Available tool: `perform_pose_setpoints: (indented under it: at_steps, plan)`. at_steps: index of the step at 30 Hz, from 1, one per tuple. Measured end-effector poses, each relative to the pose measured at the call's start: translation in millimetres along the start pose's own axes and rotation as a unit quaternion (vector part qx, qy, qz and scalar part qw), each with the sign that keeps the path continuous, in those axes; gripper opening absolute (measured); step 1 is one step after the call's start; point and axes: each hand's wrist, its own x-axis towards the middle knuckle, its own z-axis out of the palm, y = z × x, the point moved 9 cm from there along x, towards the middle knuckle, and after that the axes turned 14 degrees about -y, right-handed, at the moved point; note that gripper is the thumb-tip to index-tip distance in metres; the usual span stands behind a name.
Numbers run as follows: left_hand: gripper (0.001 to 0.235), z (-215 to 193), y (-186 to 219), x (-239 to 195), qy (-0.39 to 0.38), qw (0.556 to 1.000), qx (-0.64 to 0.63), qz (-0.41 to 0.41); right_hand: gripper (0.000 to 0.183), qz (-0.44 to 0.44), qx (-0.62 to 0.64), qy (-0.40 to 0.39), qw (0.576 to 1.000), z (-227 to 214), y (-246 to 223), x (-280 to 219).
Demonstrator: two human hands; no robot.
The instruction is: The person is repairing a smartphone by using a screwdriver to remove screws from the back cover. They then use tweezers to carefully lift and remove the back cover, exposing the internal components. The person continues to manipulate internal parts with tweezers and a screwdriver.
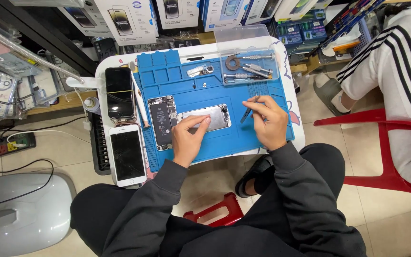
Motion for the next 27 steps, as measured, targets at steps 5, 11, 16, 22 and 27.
perform_pose_setpoints:
  at_steps: [5, 11, 16, 22, 27]
  plan:
    - [0.014, -3, -1, 0, 0.018, 1.000, -0.008, 0.018, 0.029, 0.005, -0.087, -0.022, 0.996, 7, 1, -1]
    - [0.016, -3, -2, -1, 0.024, 1.000, -0.004, 0.003, 0.025, 0.008, -0.101, -0.029, 0.994, 11, 2, 0]
    - [0.014, -2, 2, 0, 0.015, 1.000, 0.008, 0.001, 0.031, -0.014, -0.113, 0.020, 0.993, 4, -3, -2]
    - [0.017, 1, -12, -2, 0.018, 0.998, -0.039, -0.038, 0.023, 0.020, -0.032, 0.107, 0.994, -4, 22, -8]
    - [0.013, 3, -1, -1, 0.006, 1.000, -0.019, -0.008, 0.009, -0.010, 0.036, 0.092, 0.995, -6, -2, -4]
